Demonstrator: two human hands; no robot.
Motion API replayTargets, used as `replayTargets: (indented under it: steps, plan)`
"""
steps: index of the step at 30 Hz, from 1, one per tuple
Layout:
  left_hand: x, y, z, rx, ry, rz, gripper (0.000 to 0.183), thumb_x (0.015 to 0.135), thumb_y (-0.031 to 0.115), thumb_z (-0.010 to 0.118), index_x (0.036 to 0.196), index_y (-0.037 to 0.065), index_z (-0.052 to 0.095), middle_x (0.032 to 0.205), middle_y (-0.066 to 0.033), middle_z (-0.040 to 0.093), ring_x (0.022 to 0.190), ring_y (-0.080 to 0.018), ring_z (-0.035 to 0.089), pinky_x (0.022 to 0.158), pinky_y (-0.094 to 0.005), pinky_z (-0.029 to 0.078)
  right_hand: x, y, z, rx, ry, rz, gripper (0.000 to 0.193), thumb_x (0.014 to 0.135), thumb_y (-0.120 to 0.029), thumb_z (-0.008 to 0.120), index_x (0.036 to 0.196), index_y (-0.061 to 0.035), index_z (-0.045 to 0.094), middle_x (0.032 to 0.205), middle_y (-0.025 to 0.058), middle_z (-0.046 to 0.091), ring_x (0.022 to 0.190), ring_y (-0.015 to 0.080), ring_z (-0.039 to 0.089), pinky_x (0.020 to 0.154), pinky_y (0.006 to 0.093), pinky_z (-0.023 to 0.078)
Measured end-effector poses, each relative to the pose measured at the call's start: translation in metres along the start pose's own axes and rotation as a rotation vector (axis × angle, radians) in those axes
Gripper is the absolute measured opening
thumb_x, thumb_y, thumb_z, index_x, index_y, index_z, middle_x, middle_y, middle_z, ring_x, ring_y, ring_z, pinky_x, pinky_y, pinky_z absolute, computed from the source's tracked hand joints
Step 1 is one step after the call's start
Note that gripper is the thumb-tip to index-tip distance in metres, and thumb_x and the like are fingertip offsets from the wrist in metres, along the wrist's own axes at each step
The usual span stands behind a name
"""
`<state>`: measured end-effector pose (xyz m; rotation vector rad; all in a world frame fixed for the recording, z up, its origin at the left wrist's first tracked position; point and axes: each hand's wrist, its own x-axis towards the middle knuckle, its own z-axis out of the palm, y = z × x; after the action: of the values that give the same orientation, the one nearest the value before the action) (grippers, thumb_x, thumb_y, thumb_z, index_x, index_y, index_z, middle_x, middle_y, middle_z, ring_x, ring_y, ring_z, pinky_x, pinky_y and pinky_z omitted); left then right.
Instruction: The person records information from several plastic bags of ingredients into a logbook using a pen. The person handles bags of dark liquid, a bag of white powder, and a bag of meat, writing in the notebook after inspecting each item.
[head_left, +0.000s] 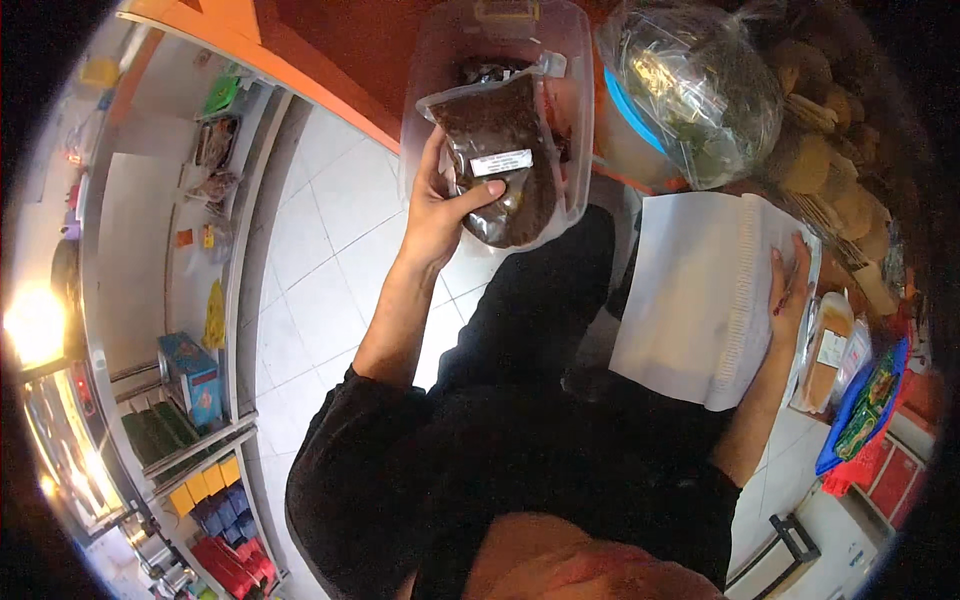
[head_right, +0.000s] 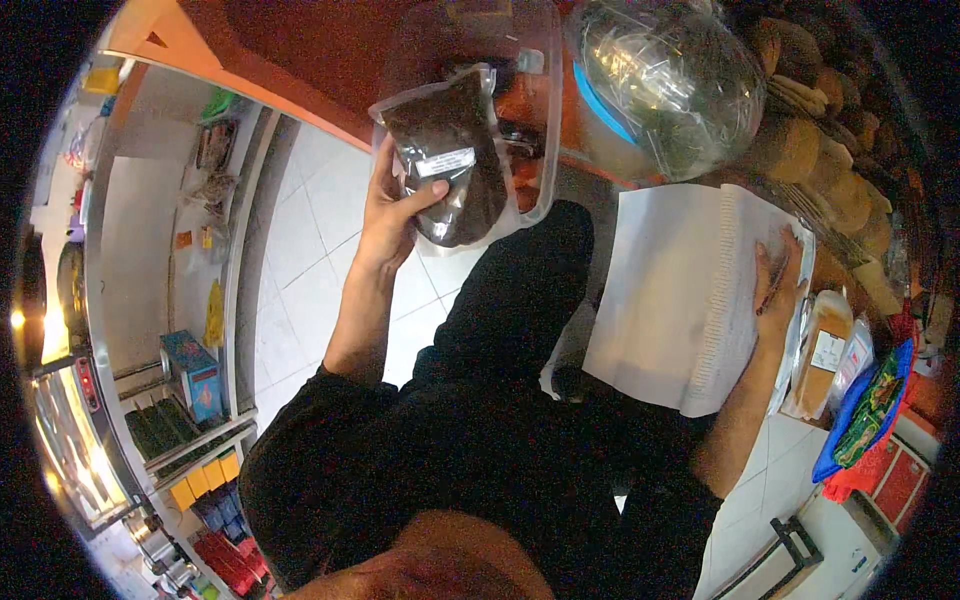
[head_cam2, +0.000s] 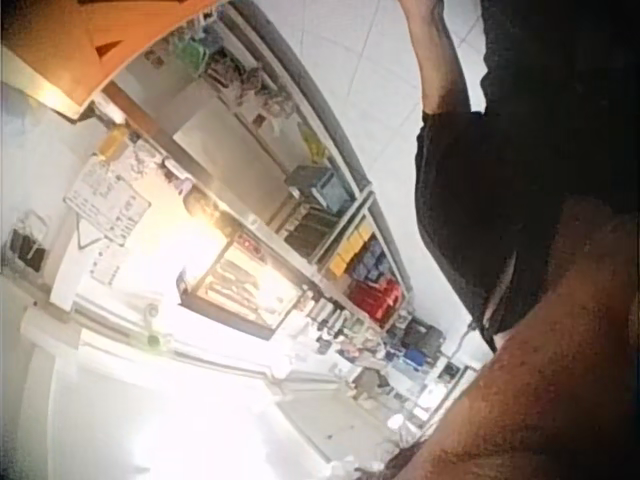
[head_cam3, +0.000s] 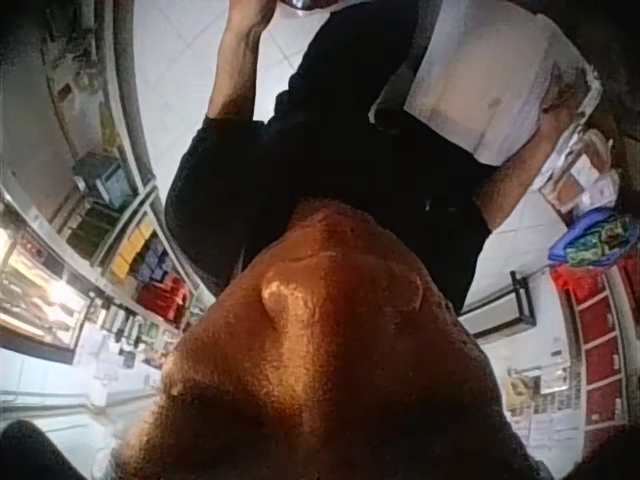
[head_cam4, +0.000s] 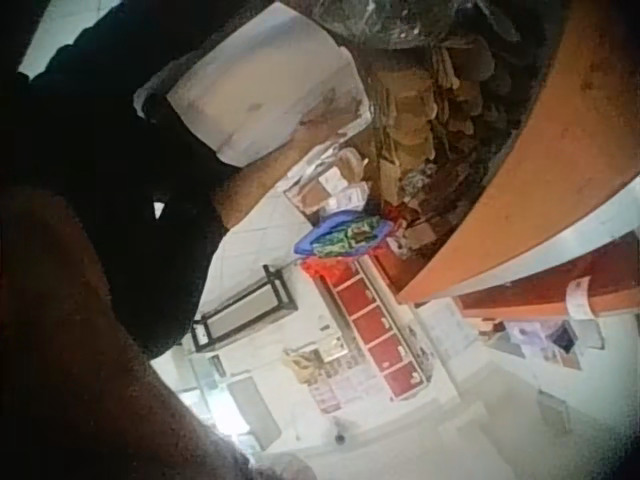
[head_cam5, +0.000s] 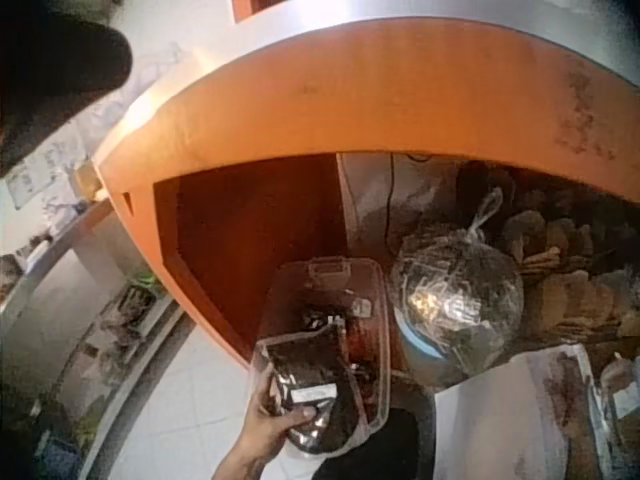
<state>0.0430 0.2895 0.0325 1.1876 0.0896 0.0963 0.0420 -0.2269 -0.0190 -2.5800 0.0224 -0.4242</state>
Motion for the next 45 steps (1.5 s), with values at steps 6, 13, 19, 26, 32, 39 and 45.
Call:
replayTargets:
  steps: [6, 13, 19, 26, 32, 39, 45]
  plan:
    - [0.018, 0.004, -0.004, 0.147, -0.113, 0.106, 0.092, 0.073, -0.007, 0.078, 0.15, 0.003, 0.028, 0.129, -0.0149, 0.059, 0.116, -0.0243, 0.06, 0.1, -0.0356, 0.047, -0.002, 0.008, 0.003, -0.031, 0.027, 0.035, 0.053, 0.096, -0.037, 0.06, 0.14, -0.0136, 0.044, 0.147, 0.0098, 0.045, 0.141, 0.0287, 0.035, 0.112, 0.0616, 0.013]
    - [0.134, 0.02, -0.03, 0.917, -0.851, -0.137, 0.08, 0.077, 0.01, 0.079, 0.147, 0.007, 0.04, 0.139, -0.0122, 0.053, 0.126, -0.0243, 0.051, 0.107, -0.035, 0.04, -0.005, 0.019, 0.007, 0.008, 0.072, 0.018, 0.052, 0.095, -0.037, 0.061, 0.139, -0.0152, 0.045, 0.146, 0.0068, 0.047, 0.139, 0.0257, 0.039, 0.111, 0.0616, 0.018]
    - [0.2, -0.08, -0.095, 1.533, -1.083, -0.174, 0.055, 0.084, 0.029, 0.069, 0.133, 0.008, 0.058, 0.125, -0.021, 0.062, 0.12, -0.0323, 0.057, 0.102, -0.0427, 0.043, 0.017, -0.016, 0.016, -0.111, 0.069, -0.026, 0.052, 0.092, -0.036, 0.065, 0.135, -0.0125, 0.049, 0.143, 0.0112, 0.049, 0.136, 0.0275, 0.042, 0.115, 0.0565, 0.017]
    - [0.048, -0.043, 0.118, 1.16, -0.39, 0.683, 0.028, 0.087, 0.021, 0.066, 0.109, 0.004, 0.062, 0.102, -0.0159, 0.068, 0.094, -0.0357, 0.063, 0.085, -0.0438, 0.05, -0.013, 0.023, -0.002, -0.003, 0.226, -0.082, 0.052, 0.087, -0.03, 0.073, 0.128, -0.0061, 0.052, 0.127, 0.0164, 0.06, 0.12, 0.0276, 0.057, 0.101, 0.0393, 0.044]
    - [-0.082, -0.16, 0.196, 0.519, -0.238, 0.271, 0.086, 0.08, 0.044, 0.074, 0.148, 0.008, 0.035, 0.152, -0.0144, 0.029, 0.142, -0.037, 0.021, 0.112, -0.0637, 0.013, 0.001, -0.015, 0.002, -0.025, 0.299, -0.082, 0.04, 0.084, -0.027, 0.076, 0.115, -0.0107, 0.059, 0.098, 0.0112, 0.065, 0.094, 0.0234, 0.063, 0.09, 0.0369, 0.047]
    - [-0.092, -0.144, 0.24, 1.156, -0.775, 0.547, 0.101, 0.079, 0.07, 0.06, 0.153, 0.012, 0.024, 0.161, -0.0116, 0.019, 0.149, -0.034, 0.013, 0.099, -0.0813, -0.003, -0.05, -0.057, -0.074, -0.075, 0.222, 0.23, 0.042, 0.081, -0.029, 0.079, 0.109, -0.0034, 0.06, 0.071, 0.0136, 0.062, 0.06, 0.0225, 0.064, 0.061, 0.0375, 0.05]
    - [-0.084, -0.148, 0.228, 1.111, -0.773, 0.553, 0.105, 0.077, 0.07, 0.061, 0.151, 0.004, 0.026, 0.16, -0.0132, 0.021, 0.147, -0.0346, 0.02, 0.099, -0.0817, 0.001, -0.155, -0.102, -0.058, -0.334, 0.311, 0.461, 0.056, 0.084, -0.036, 0.075, 0.115, 0.0066, 0.056, 0.112, 0.0243, 0.064, 0.106, 0.0358, 0.063, 0.093, 0.0477, 0.044]
